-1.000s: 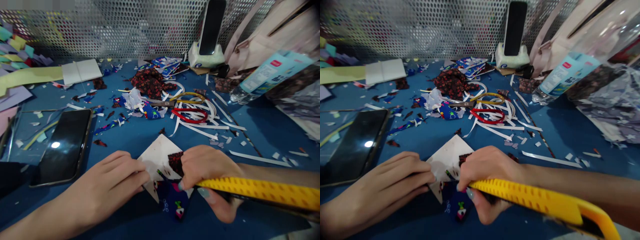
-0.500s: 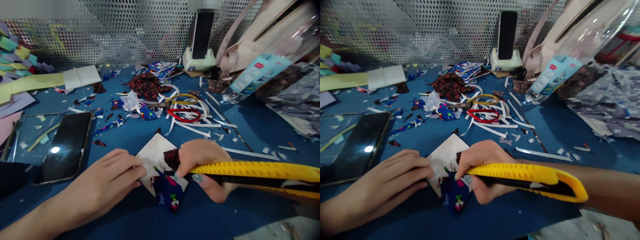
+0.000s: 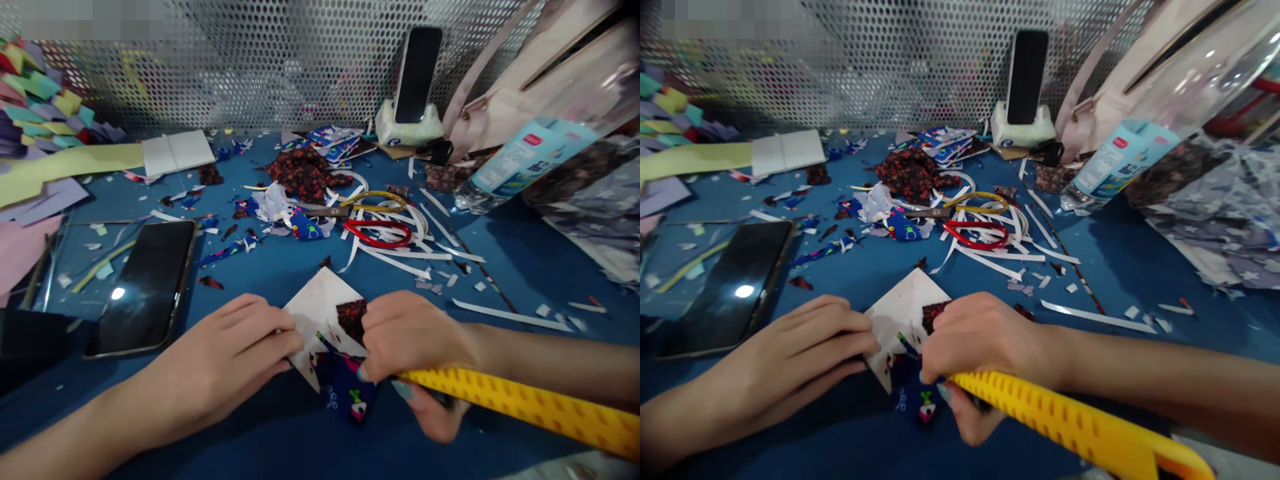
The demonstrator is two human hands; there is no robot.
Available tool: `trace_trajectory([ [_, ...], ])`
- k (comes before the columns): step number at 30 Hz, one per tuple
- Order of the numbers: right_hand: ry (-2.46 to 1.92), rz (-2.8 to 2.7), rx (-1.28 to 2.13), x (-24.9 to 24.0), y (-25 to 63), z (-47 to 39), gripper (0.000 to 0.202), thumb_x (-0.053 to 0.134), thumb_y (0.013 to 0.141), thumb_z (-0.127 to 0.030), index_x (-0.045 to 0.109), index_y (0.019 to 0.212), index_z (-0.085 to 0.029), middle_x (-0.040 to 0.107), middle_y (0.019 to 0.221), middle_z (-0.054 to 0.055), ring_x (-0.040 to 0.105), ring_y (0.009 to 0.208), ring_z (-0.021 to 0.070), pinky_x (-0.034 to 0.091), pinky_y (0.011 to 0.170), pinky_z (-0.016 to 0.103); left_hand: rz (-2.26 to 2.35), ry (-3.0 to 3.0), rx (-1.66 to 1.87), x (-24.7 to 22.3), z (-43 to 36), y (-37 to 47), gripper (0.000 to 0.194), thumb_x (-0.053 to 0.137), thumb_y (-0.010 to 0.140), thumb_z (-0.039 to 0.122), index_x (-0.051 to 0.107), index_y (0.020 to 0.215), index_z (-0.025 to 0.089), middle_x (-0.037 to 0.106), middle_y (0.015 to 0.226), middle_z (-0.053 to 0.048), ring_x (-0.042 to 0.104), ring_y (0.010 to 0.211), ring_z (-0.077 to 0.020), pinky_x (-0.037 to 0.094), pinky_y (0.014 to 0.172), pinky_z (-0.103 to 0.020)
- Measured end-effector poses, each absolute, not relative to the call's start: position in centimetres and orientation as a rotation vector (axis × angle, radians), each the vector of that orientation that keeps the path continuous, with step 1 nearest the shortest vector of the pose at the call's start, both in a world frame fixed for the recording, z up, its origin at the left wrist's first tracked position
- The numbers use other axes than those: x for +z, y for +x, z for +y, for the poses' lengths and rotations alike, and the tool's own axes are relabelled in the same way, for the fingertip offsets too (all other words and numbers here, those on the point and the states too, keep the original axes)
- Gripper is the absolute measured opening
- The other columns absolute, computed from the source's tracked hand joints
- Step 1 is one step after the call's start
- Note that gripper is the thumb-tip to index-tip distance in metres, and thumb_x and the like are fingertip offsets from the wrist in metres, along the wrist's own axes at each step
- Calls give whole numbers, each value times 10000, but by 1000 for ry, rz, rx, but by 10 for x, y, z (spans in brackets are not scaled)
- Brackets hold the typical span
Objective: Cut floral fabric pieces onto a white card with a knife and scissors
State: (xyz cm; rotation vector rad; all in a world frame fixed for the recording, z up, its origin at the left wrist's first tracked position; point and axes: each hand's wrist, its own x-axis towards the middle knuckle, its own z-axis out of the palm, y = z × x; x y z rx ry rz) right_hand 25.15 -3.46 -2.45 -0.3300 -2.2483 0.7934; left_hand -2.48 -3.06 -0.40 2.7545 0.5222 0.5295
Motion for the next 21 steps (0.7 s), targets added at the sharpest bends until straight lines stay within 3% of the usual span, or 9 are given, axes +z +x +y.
trace_trajectory([
  [11, -466, -2024, 879, -17, 253, -36, 182, 466, 747, -168, 632, 819, -194, 658, 640, 6, 559, 537, 109, 440, 533, 237, 539, 2756, 481, -1, -31, -25, 193, 471, 994, 102, 576, 1152, 136, 605, 1083, -77, 532, 972, -180, 421, 929, -317],
  [16, -419, -2118, 870, -18, 254, -35, 240, 465, 670, -141, 635, 833, -186, 655, 645, -6, 545, 534, 99, 445, 547, 230, 548, 2754, 468, -1, -31, -26, 196, 470, 997, 106, 572, 1160, 145, 604, 1082, -69, 526, 978, -177, 416, 924, -310],
  [21, -409, -2064, 888, -18, 253, -35, 222, 484, 701, -138, 629, 860, -190, 672, 649, 7, 555, 532, 111, 457, 555, 241, 544, 2724, 481, -3, -32, -27, 190, 489, 982, 87, 582, 1143, 129, 604, 1085, -77, 525, 963, -182, 415, 925, -331],
])
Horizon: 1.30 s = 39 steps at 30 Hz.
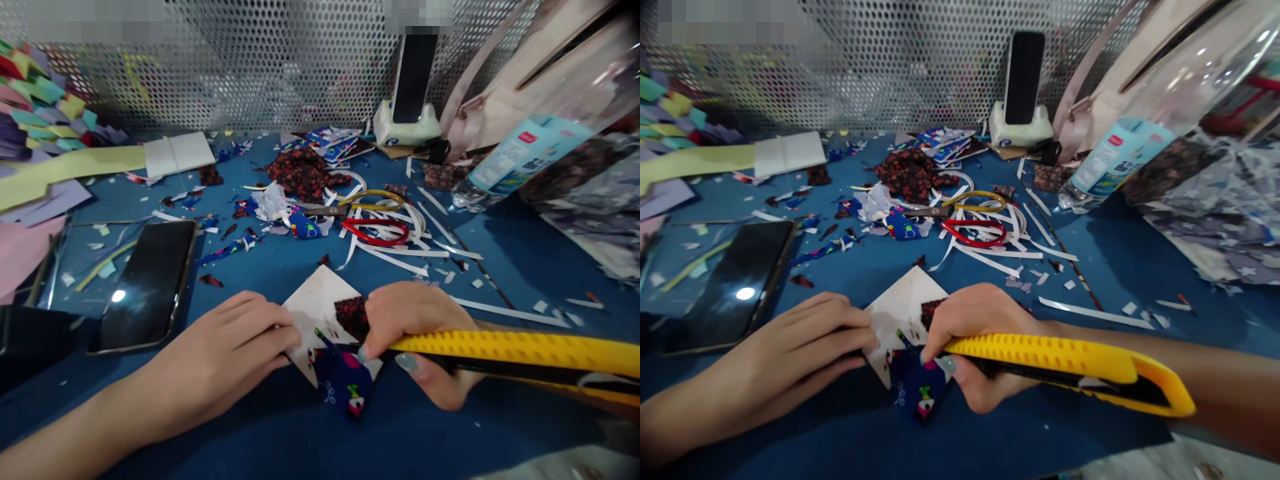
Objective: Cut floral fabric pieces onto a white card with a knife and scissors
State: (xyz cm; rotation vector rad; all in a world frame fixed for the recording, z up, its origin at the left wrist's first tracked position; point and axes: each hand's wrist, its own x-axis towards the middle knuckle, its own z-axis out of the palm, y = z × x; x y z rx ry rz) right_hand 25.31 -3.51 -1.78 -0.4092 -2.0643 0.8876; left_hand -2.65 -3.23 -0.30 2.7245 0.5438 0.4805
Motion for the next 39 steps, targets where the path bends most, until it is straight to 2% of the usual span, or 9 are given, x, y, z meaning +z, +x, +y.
trace_trajectory([
  [7, -448, -2078, 938, -20, 251, -35, 182, 487, 730, -136, 587, 869, -197, 644, 645, -5, 529, 521, 107, 422, 551, 243, 584, 2682, 450, -7, -32, -25, 190, 480, 992, 95, 602, 1130, 141, 607, 1086, -60, 495, 925, -176, 399, 886, -319],
  [13, -279, -2383, 793, -19, 253, -32, 99, 444, 771, -225, 534, 807, -208, 477, 548, -40, 370, 475, 133, 295, 505, 320, 603, 2713, 470, -10, -31, -27, 169, 484, 1002, 135, 615, 1107, 154, 619, 1029, -55, 513, 877, -176, 410, 882, -325],
  [15, -287, -2396, 794, -19, 255, -31, 118, 433, 792, -240, 544, 819, -210, 476, 545, -38, 370, 473, 136, 282, 501, 329, 603, 2718, 447, -11, -31, -28, 175, 490, 997, 128, 616, 1114, 156, 620, 1031, -57, 517, 881, -176, 415, 885, -323],
  [19, -412, -2145, 934, -20, 260, -30, 260, 396, 926, -332, 620, 874, -211, 565, 575, -15, 505, 496, 127, 366, 509, 309, 553, 2818, 404, -11, -30, -30, 214, 506, 972, 92, 618, 1145, 151, 641, 1073, -63, 549, 894, -174, 419, 951, -342],
  [22, -616, -1775, 1063, -21, 264, -25, 259, 487, 982, -435, 639, 977, -226, 605, 667, -11, 564, 525, 110, 423, 491, 259, 477, 2920, 464, -5, -30, -29, 277, 388, 1009, 96, 640, 1112, 146, 677, 1058, -64, 583, 891, -186, 431, 966, -352],
  [25, -742, -1584, 1040, -21, 263, -17, 179, 582, 964, -392, 612, 1072, -251, 641, 780, -16, 625, 641, 115, 498, 573, 237, 402, 3000, 544, 3, -31, -29, 352, 315, 1023, 101, 658, 1081, 158, 705, 1027, -53, 616, 906, -194, 419, 1010, -376],
  [29, -788, -1599, 1011, -19, 258, -12, 156, 619, 943, -259, 592, 1096, -239, 696, 980, 20, 691, 859, 146, 554, 800, 300, 358, 3072, 642, 10, -36, -36, 263, 427, 998, 111, 672, 1081, 159, 731, 1019, -40, 651, 918, -178, 433, 1026, -372],
  [32, -783, -1644, 1036, -22, 257, -11, 235, 660, 912, -246, 544, 1116, -246, 691, 1074, 35, 690, 956, 166, 546, 867, 333, 346, 3158, 772, 10, -37, -42, 254, 473, 972, 89, 684, 1084, 174, 745, 1017, -32, 674, 924, -170, 475, 993, -370],
  [39, -783, -1696, 1182, -28, 260, -8, 362, 722, 856, -258, 502, 1143, -262, 671, 1066, 32, 640, 778, 115, 549, 667, 244, 458, 3130, 1053, 12, -35, -42, 185, 531, 966, 122, 680, 1038, 205, 744, 970, -38, 694, 919, -173, 562, 916, -362],
])
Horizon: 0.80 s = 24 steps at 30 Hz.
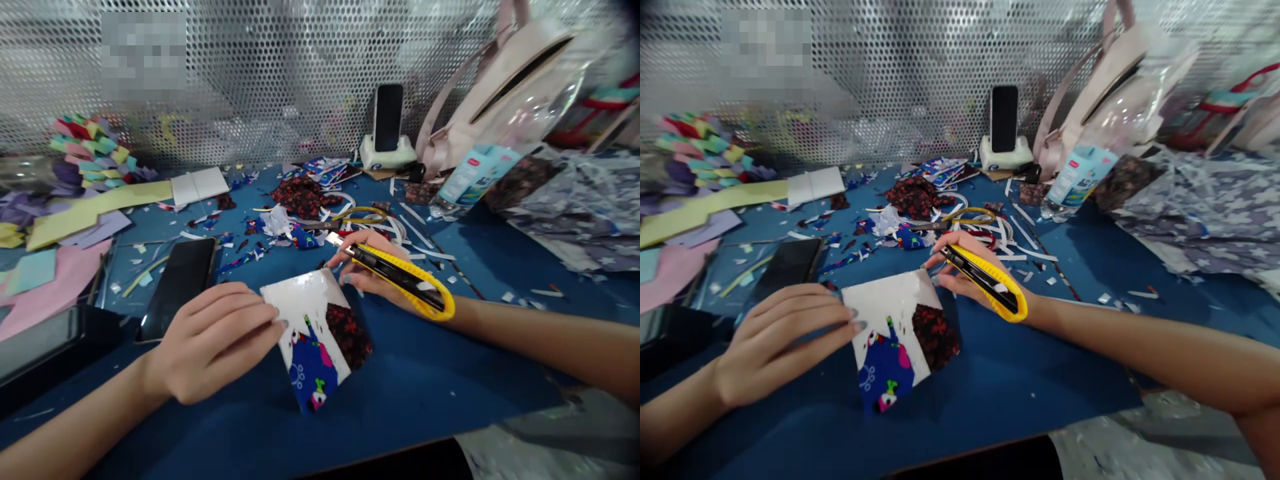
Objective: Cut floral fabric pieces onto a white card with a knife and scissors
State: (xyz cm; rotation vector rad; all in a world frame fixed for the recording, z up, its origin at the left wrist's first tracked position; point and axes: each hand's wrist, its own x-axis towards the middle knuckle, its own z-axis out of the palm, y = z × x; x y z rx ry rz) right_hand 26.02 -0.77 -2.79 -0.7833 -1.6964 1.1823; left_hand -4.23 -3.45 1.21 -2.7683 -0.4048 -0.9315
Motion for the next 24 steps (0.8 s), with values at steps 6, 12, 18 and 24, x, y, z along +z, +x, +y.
trace_trajectory([
  [6, -787, -1574, 1277, -19, 259, -9, 328, 724, 846, -260, 519, 1101, -249, 622, 875, -30, 584, 684, 93, 495, 619, 230, -419, -2786, -939, 14, -32, -43, 253, 564, 934, 79, 652, 1145, 190, 708, 1094, -70, 667, 1059, -189, 551, 995, -384],
  [12, -759, -1395, 1366, -19, 259, -9, 241, 715, 854, -300, 531, 994, -232, 520, 737, -63, 499, 604, 81, 421, 552, 202, -463, -2765, -859, 11, -26, -44, 359, 533, 889, -1, 612, 1214, 132, 653, 1172, -130, 600, 1179, -226, 519, 1038, -409],
  [18, -803, -1312, 1365, -21, 259, -8, 265, 716, 851, -337, 526, 1015, -250, 543, 858, -34, 540, 703, 102, 458, 605, 217, -479, -2852, -818, 7, -24, -39, 387, 482, 895, 15, 629, 1206, 193, 679, 1144, -87, 627, 1095, -198, 532, 996, -400],
  [24, -819, -1352, 1354, -19, 259, -9, 291, 757, 817, -338, 547, 994, -242, 532, 789, -48, 512, 654, 99, 412, 559, 207, -696, -3014, -894, 13, -31, -29, 349, 451, 918, 24, 669, 1106, 221, 681, 1102, -69, 643, 1034, -168, 547, 914, -321],
])
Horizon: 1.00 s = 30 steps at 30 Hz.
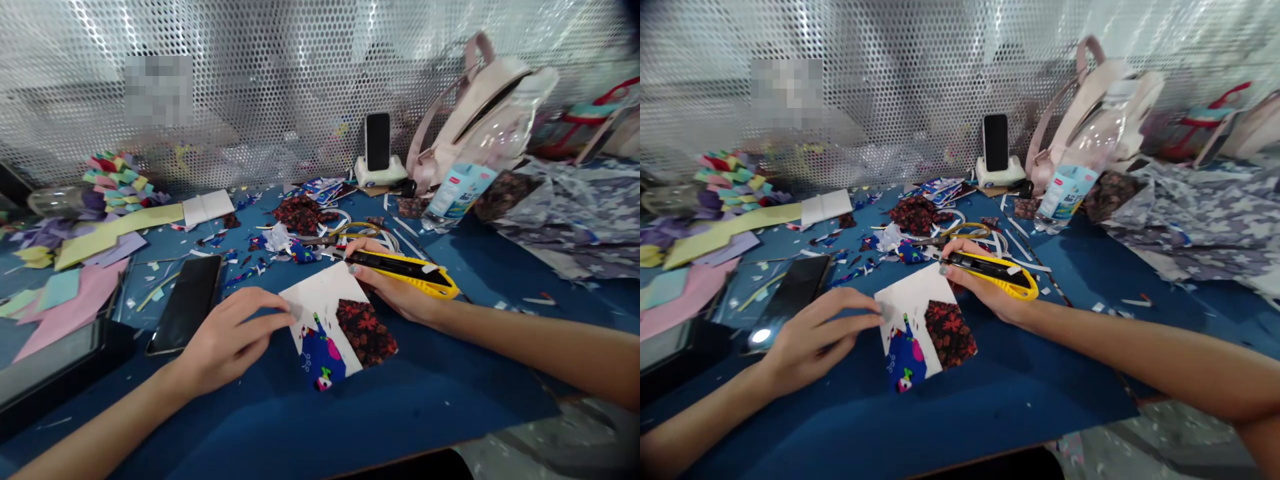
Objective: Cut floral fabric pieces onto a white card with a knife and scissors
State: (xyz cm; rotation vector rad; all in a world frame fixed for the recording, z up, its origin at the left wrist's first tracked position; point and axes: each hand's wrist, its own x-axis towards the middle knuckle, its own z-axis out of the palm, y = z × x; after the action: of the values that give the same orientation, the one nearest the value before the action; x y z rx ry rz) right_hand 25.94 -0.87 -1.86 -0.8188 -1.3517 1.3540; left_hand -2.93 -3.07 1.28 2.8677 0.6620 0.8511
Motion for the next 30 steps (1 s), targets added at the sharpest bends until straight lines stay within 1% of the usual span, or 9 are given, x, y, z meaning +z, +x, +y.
trace_trajectory([
  [4, -821, -1444, 1274, -19, 260, -8, 253, 732, 853, -324, 553, 1009, -237, 539, 774, -53, 508, 636, 88, 385, 539, 200, 825, 2575, 911, 16, -33, -26, 289, 439, 959, 68, 684, 1009, 213, 652, 1036, -55, 649, 936, -134, 551, 811, -245],
  [9, -749, -1474, 1306, -19, 259, -7, 248, 723, 870, -271, 539, 1032, -234, 564, 771, -61, 542, 621, 75, 415, 545, 203, 873, 2015, 1023, 5, -27, -33, 162, 501, 976, 186, 657, 1002, 220, 637, 1079, -71, 631, 1043, -189, 546, 909, -337],
  [13, -763, -1499, 1259, -18, 257, -7, 253, 728, 863, -264, 537, 1022, -220, 572, 752, -64, 544, 583, 68, 427, 524, 203, 864, 1826, 1080, -2, -26, -33, 114, 482, 980, 228, 592, 1006, 208, 658, 1089, -93, 657, 1070, -224, 568, 927, -390],
  [15, -772, -1502, 1227, -18, 257, -7, 262, 734, 853, -270, 539, 1019, -215, 584, 776, -56, 558, 587, 70, 442, 520, 208, 848, 1741, 1091, -3, -26, -32, 130, 467, 983, 239, 576, 1050, 217, 673, 1123, -91, 684, 1050, -227, 588, 900, -394],
  [18, -777, -1501, 1204, -18, 257, -8, 268, 729, 851, -259, 530, 1025, -217, 597, 774, -54, 590, 599, 81, 476, 538, 222, 816, 1624, 1125, -2, -25, -31, 265, 413, 994, 244, 520, 1235, 272, 670, 1238, -75, 713, 1022, -224, 621, 826, -385],
  [21, -782, -1463, 1186, -16, 256, -9, 258, 706, 861, -244, 516, 1035, -231, 604, 749, -59, 608, 592, 92, 510, 552, 237, 811, 1361, 1163, 1, -25, -29, 412, 477, 968, 239, 482, 1371, 325, 581, 1412, -49, 688, 1101, -230, 617, 853, -357],
  [25, -795, -1382, 1174, -18, 256, -9, 262, 696, 866, -252, 502, 1041, -244, 616, 736, -54, 627, 592, 102, 546, 571, 245, 833, 1099, 1124, 4, -25, -24, 427, 566, 951, 247, 551, 1376, 281, 522, 1476, -65, 681, 1099, -215, 598, 863, -271],
  [27, -789, -1353, 1190, -21, 258, -8, 289, 701, 864, -265, 493, 1065, -250, 623, 751, -50, 631, 594, 102, 555, 574, 242, 814, 1080, 1077, 2, -26, -22, 393, 581, 960, 291, 592, 1349, 238, 560, 1437, -89, 684, 1081, -210, 598, 850, -255],
  [30, -772, -1310, 1264, -25, 261, -7, 324, 701, 869, -277, 481, 1106, -262, 631, 809, -41, 642, 634, 101, 570, 594, 236, 779, 1078, 1037, -3, -27, -22, 380, 642, 934, 313, 642, 1301, 216, 648, 1331, -92, 697, 1049, -213, 592, 912, -302],
])
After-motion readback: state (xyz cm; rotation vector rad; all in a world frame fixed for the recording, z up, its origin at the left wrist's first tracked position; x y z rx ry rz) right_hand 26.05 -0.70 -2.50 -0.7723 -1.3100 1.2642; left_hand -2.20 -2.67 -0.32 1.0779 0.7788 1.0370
